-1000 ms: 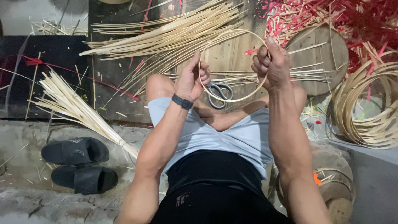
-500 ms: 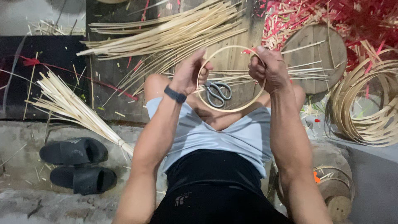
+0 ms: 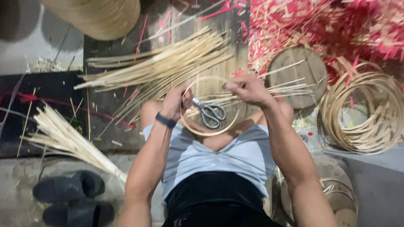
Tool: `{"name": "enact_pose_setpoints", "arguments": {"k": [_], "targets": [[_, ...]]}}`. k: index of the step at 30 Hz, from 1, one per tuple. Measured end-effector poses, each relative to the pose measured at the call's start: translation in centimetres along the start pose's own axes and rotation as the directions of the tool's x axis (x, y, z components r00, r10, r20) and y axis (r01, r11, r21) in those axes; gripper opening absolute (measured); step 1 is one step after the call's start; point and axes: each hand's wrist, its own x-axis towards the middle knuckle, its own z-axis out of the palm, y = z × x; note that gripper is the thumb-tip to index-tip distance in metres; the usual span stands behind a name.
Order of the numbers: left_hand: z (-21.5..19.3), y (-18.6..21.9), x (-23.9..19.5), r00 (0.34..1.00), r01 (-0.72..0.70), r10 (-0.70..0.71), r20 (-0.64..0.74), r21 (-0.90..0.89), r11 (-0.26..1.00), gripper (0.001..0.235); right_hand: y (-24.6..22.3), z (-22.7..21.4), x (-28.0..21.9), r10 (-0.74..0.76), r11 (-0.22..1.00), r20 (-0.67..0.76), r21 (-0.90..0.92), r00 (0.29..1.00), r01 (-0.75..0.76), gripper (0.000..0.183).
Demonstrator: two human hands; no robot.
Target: The person sits on the floor and repeatedly bends thin bamboo strips into circular hoops, using scissors to trim the ends. The person then places the finished hoops aside and continues the process with additional strips.
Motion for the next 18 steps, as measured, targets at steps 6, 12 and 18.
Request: {"name": "enact_pose_setpoints", "arguments": {"k": [6,12,18], "targets": [[-9.3,-1.1,0.7,0.949,-0.082,0.176,-0.261,0.336,0.938,0.035,-0.9,-7.1,6.8,0.326,0.945,-0.152,0.076,0.933,-0.318,0.024],[-20.4,-0.4,3.2,0.702,0.256,0.655,-0.280,0.957,0.135,0.040,-2.2,-11.3,9.1,0.175,0.738,-0.492,0.639,0.853,0.218,0.026],[-24.6,0.8,1.7,0.796,0.460,0.537,-0.279,0.856,-0.237,0.048,2.4,-1.2,4.1,0.415,0.836,-0.309,0.501,0.856,-0.225,0.029]]}}
